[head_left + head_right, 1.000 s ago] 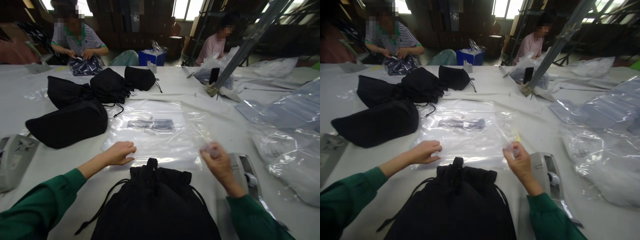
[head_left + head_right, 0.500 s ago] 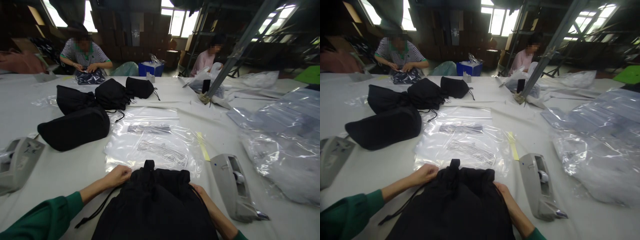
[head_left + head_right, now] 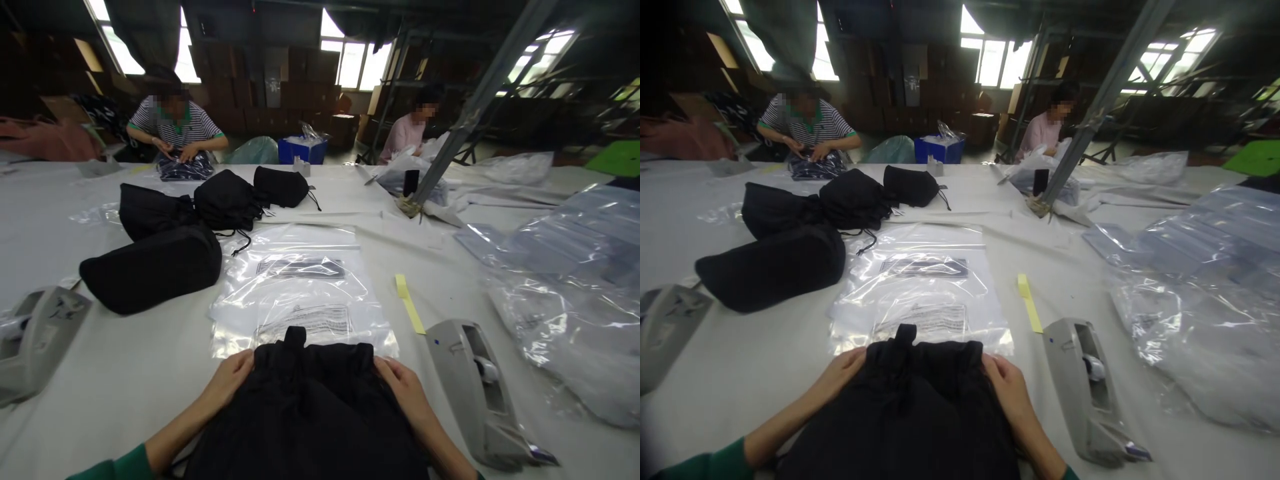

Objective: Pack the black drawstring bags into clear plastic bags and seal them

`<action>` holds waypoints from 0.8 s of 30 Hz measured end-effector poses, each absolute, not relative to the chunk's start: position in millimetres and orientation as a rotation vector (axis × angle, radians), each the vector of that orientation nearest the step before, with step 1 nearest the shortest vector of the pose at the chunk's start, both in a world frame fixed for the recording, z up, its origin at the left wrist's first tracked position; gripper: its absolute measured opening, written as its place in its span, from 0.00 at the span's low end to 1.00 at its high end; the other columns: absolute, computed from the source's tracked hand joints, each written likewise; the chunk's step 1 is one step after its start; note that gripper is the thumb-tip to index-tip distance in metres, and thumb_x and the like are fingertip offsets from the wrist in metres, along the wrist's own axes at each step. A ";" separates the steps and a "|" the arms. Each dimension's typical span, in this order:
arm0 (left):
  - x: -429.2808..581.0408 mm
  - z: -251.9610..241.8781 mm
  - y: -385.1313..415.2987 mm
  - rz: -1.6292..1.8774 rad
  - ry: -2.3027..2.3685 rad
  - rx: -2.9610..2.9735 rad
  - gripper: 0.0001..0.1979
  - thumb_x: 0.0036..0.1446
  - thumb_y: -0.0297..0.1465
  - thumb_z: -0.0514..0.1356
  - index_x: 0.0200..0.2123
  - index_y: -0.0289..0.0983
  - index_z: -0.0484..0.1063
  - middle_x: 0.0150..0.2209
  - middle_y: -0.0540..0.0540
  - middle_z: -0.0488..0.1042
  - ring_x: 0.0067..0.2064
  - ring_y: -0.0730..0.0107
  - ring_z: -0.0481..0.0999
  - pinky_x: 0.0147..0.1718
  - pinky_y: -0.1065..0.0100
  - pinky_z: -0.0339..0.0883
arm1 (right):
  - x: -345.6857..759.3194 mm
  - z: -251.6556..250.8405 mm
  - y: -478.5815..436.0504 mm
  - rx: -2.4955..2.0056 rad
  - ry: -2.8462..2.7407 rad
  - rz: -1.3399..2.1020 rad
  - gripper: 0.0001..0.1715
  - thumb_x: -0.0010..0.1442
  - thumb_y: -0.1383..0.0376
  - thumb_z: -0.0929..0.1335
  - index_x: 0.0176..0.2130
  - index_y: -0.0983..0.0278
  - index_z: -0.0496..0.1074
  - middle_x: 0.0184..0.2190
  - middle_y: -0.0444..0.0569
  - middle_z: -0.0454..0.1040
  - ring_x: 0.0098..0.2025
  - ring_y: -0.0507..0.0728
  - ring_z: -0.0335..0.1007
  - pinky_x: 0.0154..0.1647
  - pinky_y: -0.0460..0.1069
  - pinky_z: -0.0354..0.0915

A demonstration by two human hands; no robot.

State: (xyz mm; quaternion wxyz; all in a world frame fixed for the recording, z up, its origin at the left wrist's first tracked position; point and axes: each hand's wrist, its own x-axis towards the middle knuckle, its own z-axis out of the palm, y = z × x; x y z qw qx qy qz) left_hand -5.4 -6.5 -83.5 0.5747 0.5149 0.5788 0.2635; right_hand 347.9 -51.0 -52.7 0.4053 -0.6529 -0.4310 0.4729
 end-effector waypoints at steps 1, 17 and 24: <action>-5.3 -84.4 -2.1 0.654 1.406 1.249 0.16 0.53 0.46 0.60 0.28 0.38 0.72 0.28 0.50 0.72 0.36 0.63 0.69 0.38 0.66 0.63 | 346.6 -53.9 -47.4 -1.622 -1.030 1.263 0.22 0.53 0.48 0.68 0.29 0.65 0.73 0.27 0.49 0.76 0.35 0.61 0.71 0.38 0.51 0.67; 23.9 -90.4 30.9 0.838 1.690 1.430 0.15 0.58 0.46 0.54 0.34 0.39 0.68 0.28 0.51 0.68 0.32 0.67 0.68 0.34 0.68 0.63 | 329.1 -61.3 -19.1 -1.953 -1.265 0.746 0.19 0.55 0.47 0.64 0.26 0.58 0.59 0.16 0.42 0.70 0.23 0.57 0.69 0.26 0.48 0.60; -13.4 -96.7 -15.8 1.148 1.802 1.556 0.16 0.61 0.46 0.48 0.35 0.43 0.66 0.32 0.44 0.72 0.37 0.58 0.72 0.41 0.60 0.67 | 349.5 -56.5 -52.4 -1.855 -1.500 0.516 0.28 0.59 0.42 0.61 0.20 0.57 0.56 0.14 0.43 0.64 0.18 0.54 0.61 0.23 0.48 0.59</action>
